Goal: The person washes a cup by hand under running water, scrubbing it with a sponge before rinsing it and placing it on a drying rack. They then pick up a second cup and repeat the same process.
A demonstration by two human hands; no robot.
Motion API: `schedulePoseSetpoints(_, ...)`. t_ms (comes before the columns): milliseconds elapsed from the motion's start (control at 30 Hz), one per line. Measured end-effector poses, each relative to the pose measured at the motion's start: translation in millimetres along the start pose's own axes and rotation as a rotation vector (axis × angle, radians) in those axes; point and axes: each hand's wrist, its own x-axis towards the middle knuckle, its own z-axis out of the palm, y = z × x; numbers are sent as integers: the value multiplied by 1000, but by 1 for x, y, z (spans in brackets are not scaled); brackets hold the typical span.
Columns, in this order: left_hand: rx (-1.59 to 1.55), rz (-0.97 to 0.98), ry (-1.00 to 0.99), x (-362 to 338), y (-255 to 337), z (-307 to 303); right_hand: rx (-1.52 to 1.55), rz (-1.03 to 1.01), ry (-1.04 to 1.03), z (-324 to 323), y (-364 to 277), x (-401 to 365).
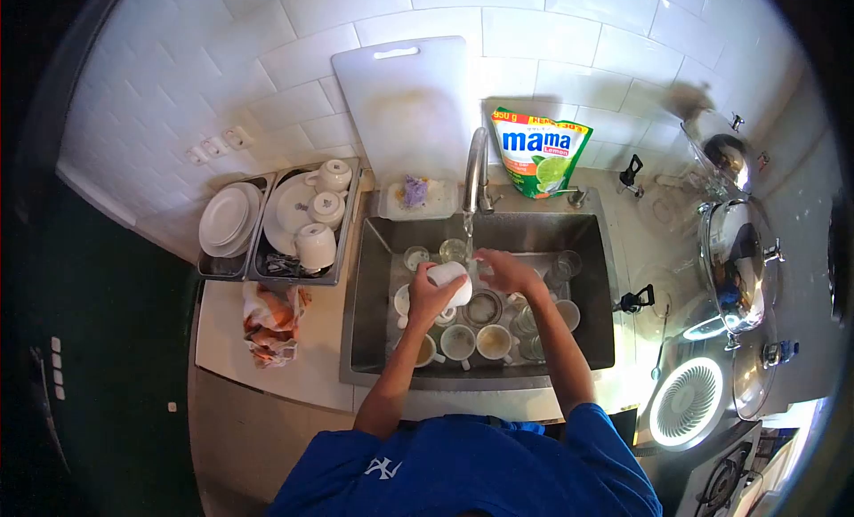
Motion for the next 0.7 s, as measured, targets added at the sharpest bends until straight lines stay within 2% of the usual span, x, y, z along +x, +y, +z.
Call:
schedulePoseSetpoints(100, 147, 141, 23, 1, 3, 2, -149, 33, 215, 1, -1, -1)
schedulePoseSetpoints(300, 335, 353, 77, -2, 12, 14, -177, 158, 363, -20, -8, -14)
schedulePoseSetpoints(367, 409, 438, 112, -2, 15, 17, -218, 213, 337, -33, -28, -23)
schedulePoseSetpoints(400, 241, 317, 50, -1, 16, 16, -239, 240, 324, -40, -42, -28)
schedulePoseSetpoints(500, -260, -45, -137, 4, 14, 8, -120, 157, 39, -60, -89, -45)
schedulePoseSetpoints(533, -535, -205, -247, 20, -19, 8, -51, 31, 73, -63, -114, -52)
schedulePoseSetpoints(633, -1022, -542, -297, 14, -13, -21, 37, -287, 220, -43, -172, -41)
schedulePoseSetpoints(667, -1089, -486, -270, 18, -33, -23, 59, -325, 258, -35, -184, -27)
schedulePoseSetpoints(700, -1141, -483, -238, 12, -29, -29, 81, -363, 297, -29, -195, -10)
